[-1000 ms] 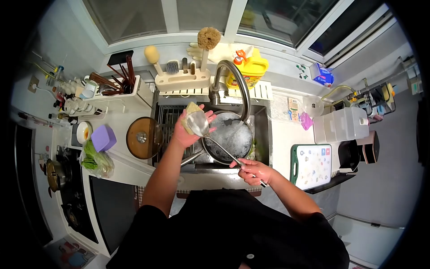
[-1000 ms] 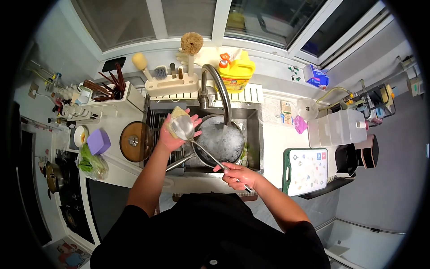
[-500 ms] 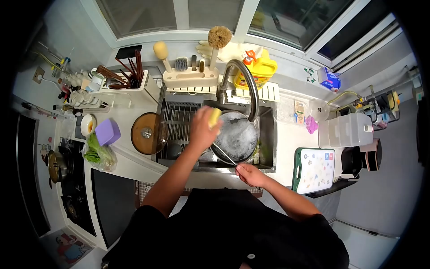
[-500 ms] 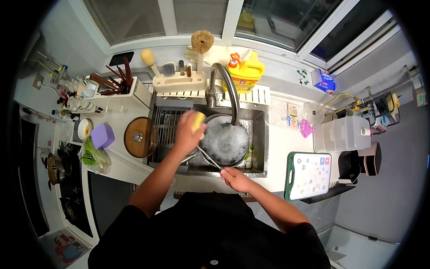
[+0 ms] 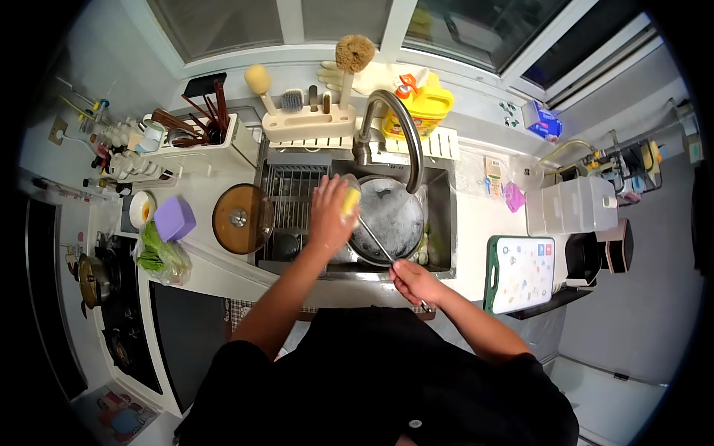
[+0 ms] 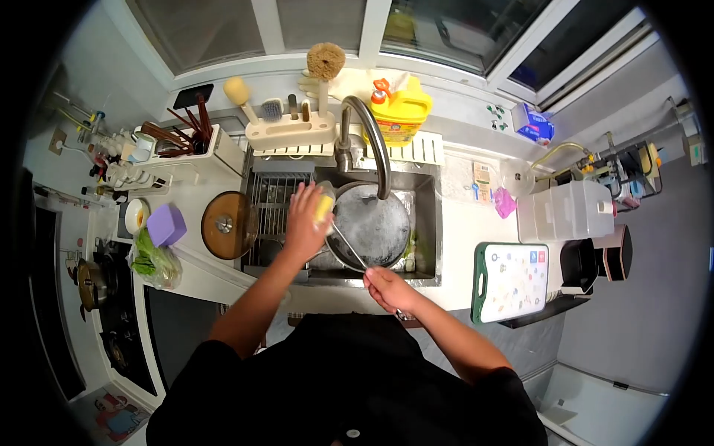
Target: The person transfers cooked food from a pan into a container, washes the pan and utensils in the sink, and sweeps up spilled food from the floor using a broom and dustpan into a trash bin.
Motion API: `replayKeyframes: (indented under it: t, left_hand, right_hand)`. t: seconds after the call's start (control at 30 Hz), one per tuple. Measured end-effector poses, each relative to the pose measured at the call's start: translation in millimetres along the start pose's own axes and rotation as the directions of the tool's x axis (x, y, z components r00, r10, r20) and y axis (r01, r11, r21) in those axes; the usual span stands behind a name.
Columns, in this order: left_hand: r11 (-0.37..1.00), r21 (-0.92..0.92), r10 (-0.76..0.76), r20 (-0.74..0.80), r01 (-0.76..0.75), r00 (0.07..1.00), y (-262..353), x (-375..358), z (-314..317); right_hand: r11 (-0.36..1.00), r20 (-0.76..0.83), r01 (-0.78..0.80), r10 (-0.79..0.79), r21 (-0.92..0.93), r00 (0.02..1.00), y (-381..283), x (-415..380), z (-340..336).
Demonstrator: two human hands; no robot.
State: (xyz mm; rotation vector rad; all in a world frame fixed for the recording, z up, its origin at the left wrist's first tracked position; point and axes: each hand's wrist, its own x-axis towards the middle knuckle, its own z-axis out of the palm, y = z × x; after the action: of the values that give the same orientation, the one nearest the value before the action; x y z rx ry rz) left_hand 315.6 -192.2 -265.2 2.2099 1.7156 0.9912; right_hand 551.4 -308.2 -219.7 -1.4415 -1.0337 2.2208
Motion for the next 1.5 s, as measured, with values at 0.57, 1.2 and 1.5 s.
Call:
replayKeyframes:
  t: [0.57, 1.2, 1.5]
  left_hand:
    - [0.897, 0.059, 0.398, 0.326, -0.439, 0.858, -6, -1, -26]
    - [0.95, 0.278, 0.067, 0.261, -0.142, 0.963, -9, -8, -30]
    - [0.925, 0.329, -0.181, -0.063, 0.192, 0.981, -19, 22, -6]
  right_hand:
    - [0.307, -0.123, -0.039, -0.257, -0.951, 0.959, -56, -1, 14]
    - [0.546, -0.151, 0.123, -0.43, -0.829, 0.89, -22, -1, 24]
    - [0.494, -0.255, 0.017, -0.477, -0.869, 0.841, -19, 11, 40]
